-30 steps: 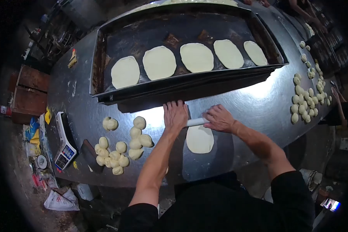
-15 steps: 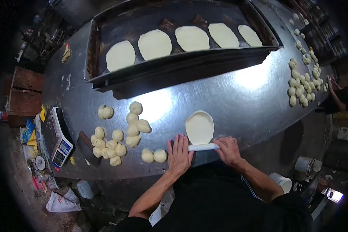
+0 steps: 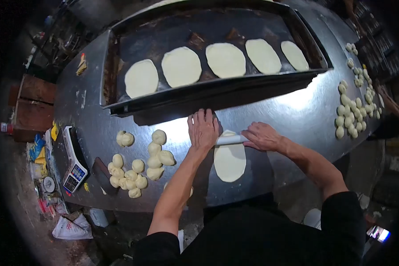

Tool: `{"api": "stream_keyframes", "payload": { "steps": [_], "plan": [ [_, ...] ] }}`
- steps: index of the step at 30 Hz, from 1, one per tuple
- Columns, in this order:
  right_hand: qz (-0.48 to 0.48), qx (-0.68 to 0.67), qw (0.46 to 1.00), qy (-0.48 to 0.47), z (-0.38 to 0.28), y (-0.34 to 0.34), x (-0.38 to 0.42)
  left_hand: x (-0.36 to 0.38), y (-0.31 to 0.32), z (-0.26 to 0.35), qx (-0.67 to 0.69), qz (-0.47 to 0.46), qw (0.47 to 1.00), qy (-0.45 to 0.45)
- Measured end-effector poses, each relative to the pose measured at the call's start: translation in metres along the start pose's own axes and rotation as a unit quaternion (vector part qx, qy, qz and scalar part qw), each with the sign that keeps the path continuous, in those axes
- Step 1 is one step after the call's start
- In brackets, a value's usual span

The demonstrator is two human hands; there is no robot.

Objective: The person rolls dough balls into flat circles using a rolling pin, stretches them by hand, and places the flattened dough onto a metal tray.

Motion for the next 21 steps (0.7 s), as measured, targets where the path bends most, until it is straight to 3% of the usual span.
{"api": "stream_keyframes", "payload": {
  "steps": [1,2,5,8,10,12,16,17,19,21],
  "plan": [
    [0.026,0.001,1.0,0.002,-0.017,0.003,0.015,0.017,-0.008,0.009,0.008,0.03,0.999,0.023],
    [0.019,-0.006,1.0,0.013,-0.03,0.021,0.031,0.037,-0.003,0.018,-0.003,0.005,0.999,0.042],
    [0.177,0.059,0.973,0.14,-0.068,0.053,0.082,0.104,0.008,0.029,0.015,-0.074,0.996,0.048],
    [0.238,0.01,0.952,0.193,-0.106,0.074,0.105,0.163,-0.01,0.038,0.057,-0.118,0.986,0.103],
    [0.255,0.002,0.945,0.203,-0.125,0.076,0.114,0.2,-0.019,0.042,0.106,-0.174,0.972,0.115],
    [0.228,-0.045,0.95,0.209,-0.133,0.076,0.117,0.235,-0.034,0.043,0.1,-0.169,0.972,0.127],
    [0.191,-0.062,0.952,0.233,-0.1,0.055,0.103,0.202,-0.034,0.042,0.051,-0.11,0.985,0.125],
    [0.236,-0.031,0.95,0.2,-0.08,0.048,0.092,0.178,-0.017,0.039,0.022,-0.108,0.988,0.105],
    [0.218,0.079,0.95,0.209,-0.043,0.028,0.061,0.117,-0.001,0.033,0.03,-0.07,0.994,0.082],
    [0.202,0.085,0.962,0.162,0.002,0.008,0.026,0.052,0.008,0.022,-0.001,-0.005,0.999,0.053]
  ]
}}
Point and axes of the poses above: each hand's wrist, its own x-axis away from the middle knuckle, its own y-axis out of the palm, z = x × y, the point moved 10 cm from there along -x, towards the middle knuckle, and after that the axes turned 15 degrees about -x, right-handed, at the moved point
